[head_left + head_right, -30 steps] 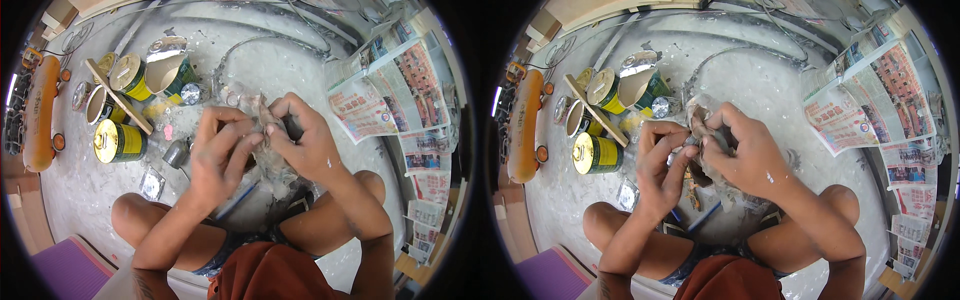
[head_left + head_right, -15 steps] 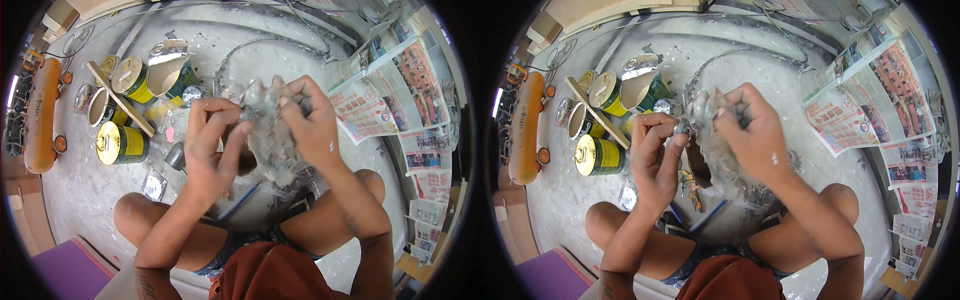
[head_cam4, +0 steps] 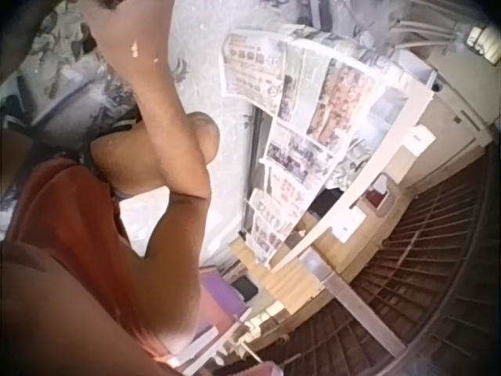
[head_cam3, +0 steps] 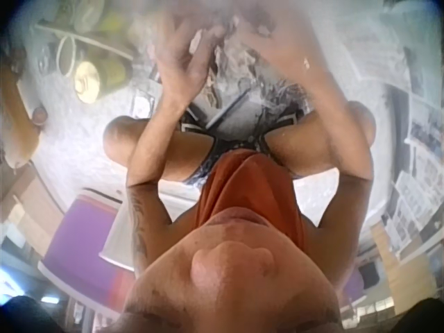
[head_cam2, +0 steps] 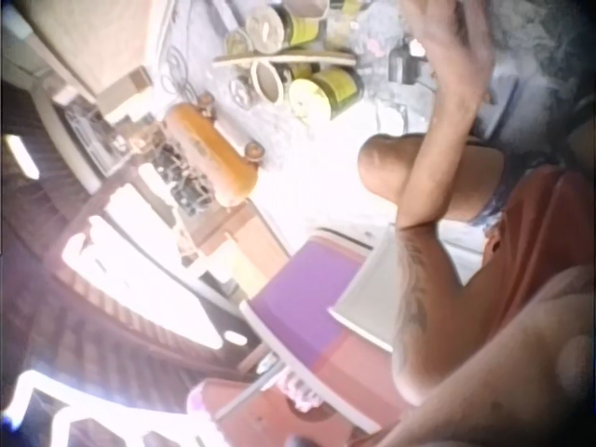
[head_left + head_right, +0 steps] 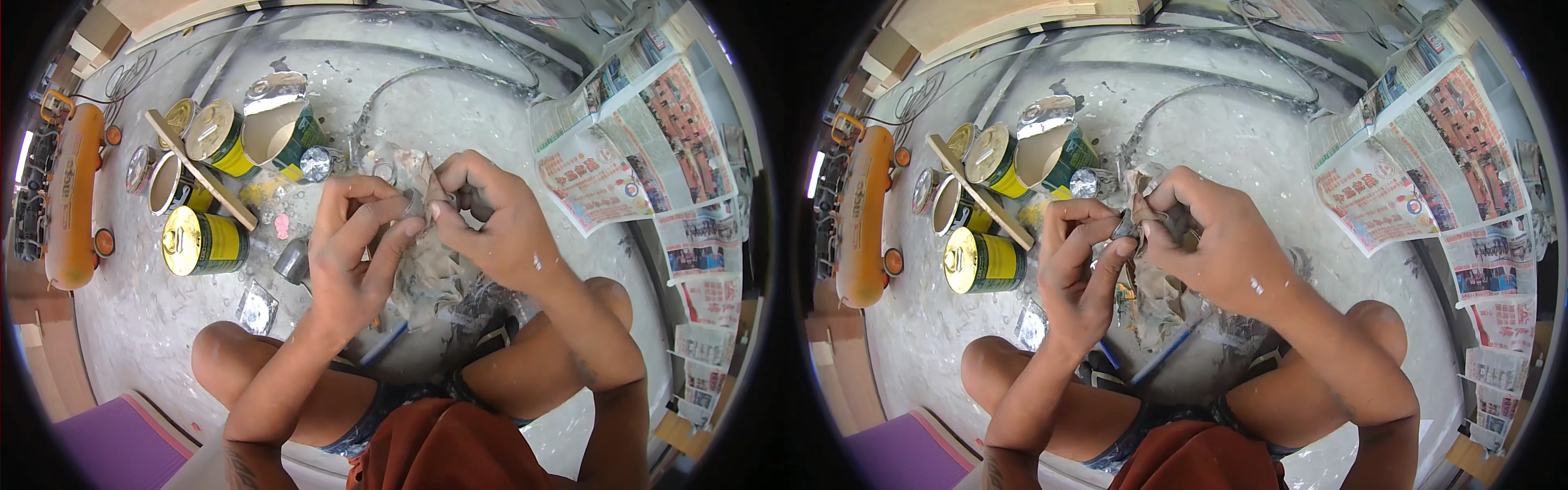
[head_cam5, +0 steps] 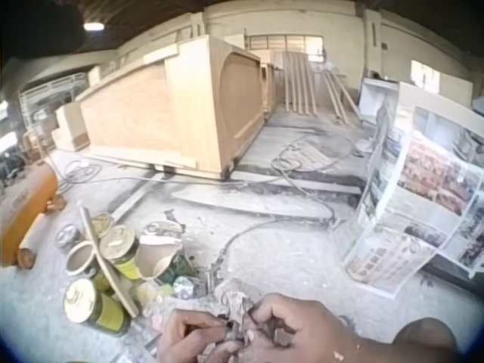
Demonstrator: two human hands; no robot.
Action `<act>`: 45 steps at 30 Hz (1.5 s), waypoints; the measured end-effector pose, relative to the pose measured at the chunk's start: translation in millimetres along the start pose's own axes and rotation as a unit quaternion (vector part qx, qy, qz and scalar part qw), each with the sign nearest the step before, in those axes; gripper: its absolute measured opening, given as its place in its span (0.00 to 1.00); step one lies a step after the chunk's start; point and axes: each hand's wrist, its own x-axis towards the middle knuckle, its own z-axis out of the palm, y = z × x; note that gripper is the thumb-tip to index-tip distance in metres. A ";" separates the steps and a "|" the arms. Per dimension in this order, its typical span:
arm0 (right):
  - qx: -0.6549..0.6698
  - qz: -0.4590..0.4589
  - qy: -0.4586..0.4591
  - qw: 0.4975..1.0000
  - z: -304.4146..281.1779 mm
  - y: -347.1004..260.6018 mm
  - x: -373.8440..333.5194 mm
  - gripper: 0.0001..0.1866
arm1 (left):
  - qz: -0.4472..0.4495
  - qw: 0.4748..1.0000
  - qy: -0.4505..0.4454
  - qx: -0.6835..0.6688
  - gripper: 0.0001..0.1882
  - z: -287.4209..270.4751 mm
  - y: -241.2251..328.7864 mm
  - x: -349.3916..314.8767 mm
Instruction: Cleaning a spray gun nozzle and cap with a rag and solvent, then assembling the spray gun and pouring paint into its cup.
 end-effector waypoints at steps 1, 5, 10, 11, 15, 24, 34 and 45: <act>0.042 0.070 -0.044 0.996 -2.2 -2.0 1.2 0.08 | 0.002 1.000 -0.002 0.005 0.08 -0.9 -0.2 -0.4; 0.079 0.018 -0.015 0.997 -4.2 5.2 1.3 0.09 | 0.003 0.999 0.008 -0.032 0.08 3.0 0.7 1.7; 0.037 0.064 -0.062 0.995 -9.8 -3.1 -0.1 0.12 | 0.046 0.999 0.010 0.016 0.09 1.4 1.0 3.0; 0.036 0.065 -0.061 0.995 -9.4 -2.6 -1.0 0.12 | 0.054 0.998 0.006 0.020 0.09 0.5 1.9 2.6; 0.020 0.072 -0.034 0.997 -4.1 -4.0 -2.2 0.12 | 0.068 0.997 0.004 0.033 0.10 -1.9 2.5 3.1; 0.060 0.009 0.109 0.992 2.5 1.5 2.6 0.07 | 0.126 0.988 0.016 0.092 0.10 -4.7 -1.4 7.3; 0.056 -0.079 0.111 0.989 -5.1 -16.5 -3.9 0.06 | -0.001 0.997 0.018 -0.069 0.09 3.0 1.7 -2.3; -0.008 -0.002 0.092 0.996 23.6 6.3 -7.3 0.08 | 0.045 0.998 0.025 0.043 0.09 13.0 0.7 -6.0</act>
